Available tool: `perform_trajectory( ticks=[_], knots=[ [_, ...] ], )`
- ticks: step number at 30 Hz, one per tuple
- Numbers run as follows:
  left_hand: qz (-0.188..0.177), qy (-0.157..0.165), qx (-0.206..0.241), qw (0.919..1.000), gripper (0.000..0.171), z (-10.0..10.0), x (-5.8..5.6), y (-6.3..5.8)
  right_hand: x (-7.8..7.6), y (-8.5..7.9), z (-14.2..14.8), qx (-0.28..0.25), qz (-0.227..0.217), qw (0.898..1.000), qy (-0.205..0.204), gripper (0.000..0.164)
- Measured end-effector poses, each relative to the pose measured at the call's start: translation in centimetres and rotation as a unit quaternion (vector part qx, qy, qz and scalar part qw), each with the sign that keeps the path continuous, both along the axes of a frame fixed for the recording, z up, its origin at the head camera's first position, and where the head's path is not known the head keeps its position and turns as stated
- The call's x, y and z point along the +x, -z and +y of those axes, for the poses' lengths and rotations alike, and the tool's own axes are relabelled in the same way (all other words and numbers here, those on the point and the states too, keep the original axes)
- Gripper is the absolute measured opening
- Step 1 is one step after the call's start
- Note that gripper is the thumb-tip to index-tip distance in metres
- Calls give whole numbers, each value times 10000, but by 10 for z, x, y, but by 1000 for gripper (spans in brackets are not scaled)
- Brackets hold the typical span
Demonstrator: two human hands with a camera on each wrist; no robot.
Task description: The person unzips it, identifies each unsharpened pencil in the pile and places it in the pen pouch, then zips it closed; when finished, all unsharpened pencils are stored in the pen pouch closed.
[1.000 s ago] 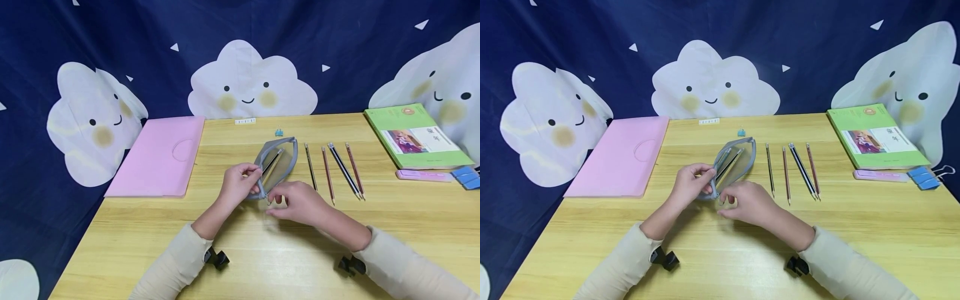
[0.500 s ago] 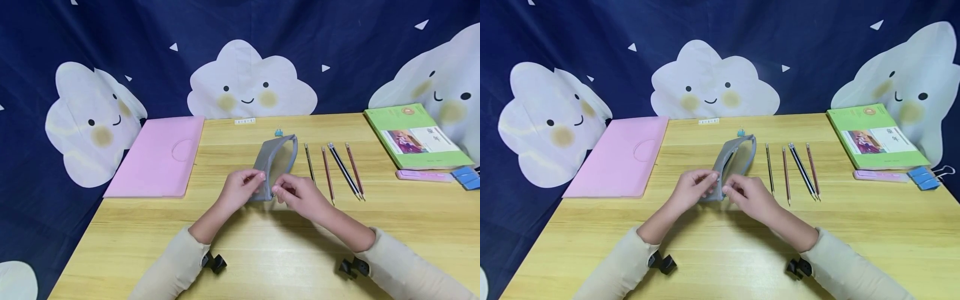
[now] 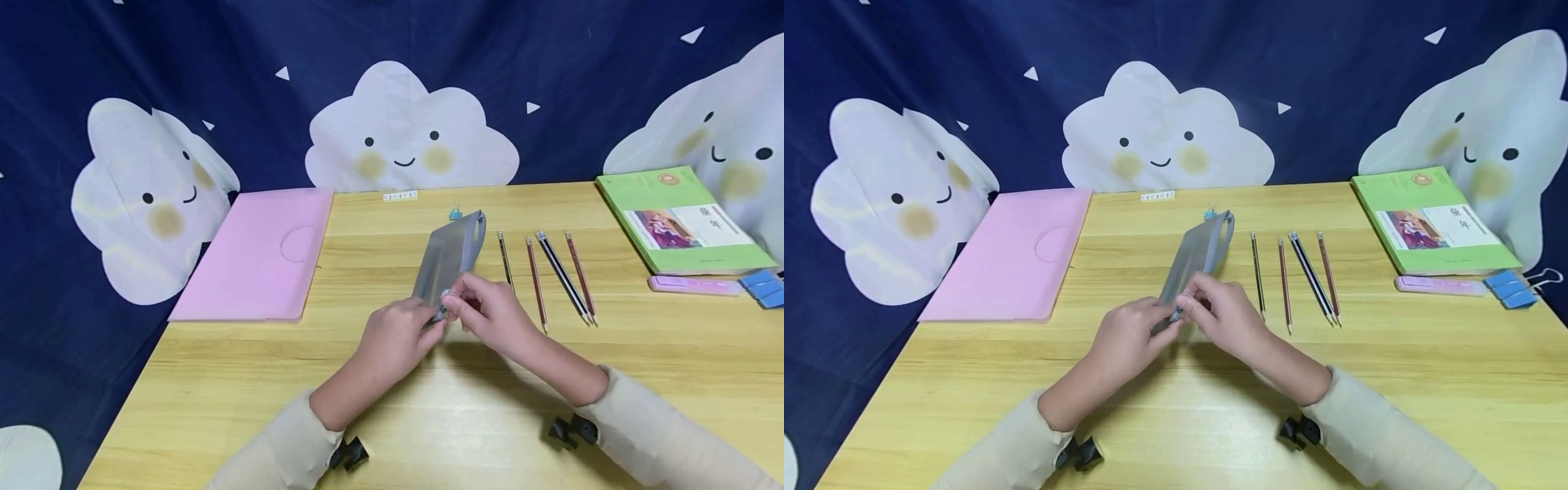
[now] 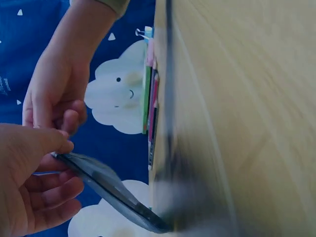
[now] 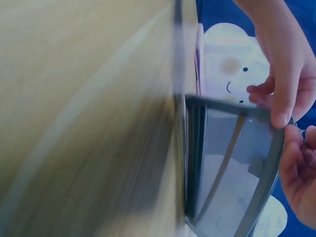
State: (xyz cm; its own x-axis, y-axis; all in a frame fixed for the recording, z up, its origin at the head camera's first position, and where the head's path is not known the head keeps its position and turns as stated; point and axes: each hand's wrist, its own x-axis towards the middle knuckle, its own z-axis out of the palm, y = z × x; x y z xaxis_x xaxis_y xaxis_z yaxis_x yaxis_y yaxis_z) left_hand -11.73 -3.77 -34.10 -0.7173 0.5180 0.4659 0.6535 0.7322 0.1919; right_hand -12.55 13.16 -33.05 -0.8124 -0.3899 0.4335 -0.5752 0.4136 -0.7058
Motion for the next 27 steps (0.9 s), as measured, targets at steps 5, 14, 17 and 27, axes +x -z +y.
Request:
perform_trajectory(
  ticks=[5, 14, 17, 27],
  knots=[
    [-47, 349, 57, 9994, 16, -1, 6, -2, -18, 8, 13, 679, 387, 9944, 710, 12],
    [-95, 447, -120, 9989, 17, -25, 17, -5, -50, 7, 66, 919, 623, 9611, 2527, 19],
    [-177, 122, -319, 9993, 16, -39, 11, -6, -53, 5, 80, 799, 594, 9490, 2992, 21],
    [-714, -1088, -843, 9879, 21, -78, -34, -3, -30, 4, 89, 1078, -153, 9792, 1711, 14]
  ],
)
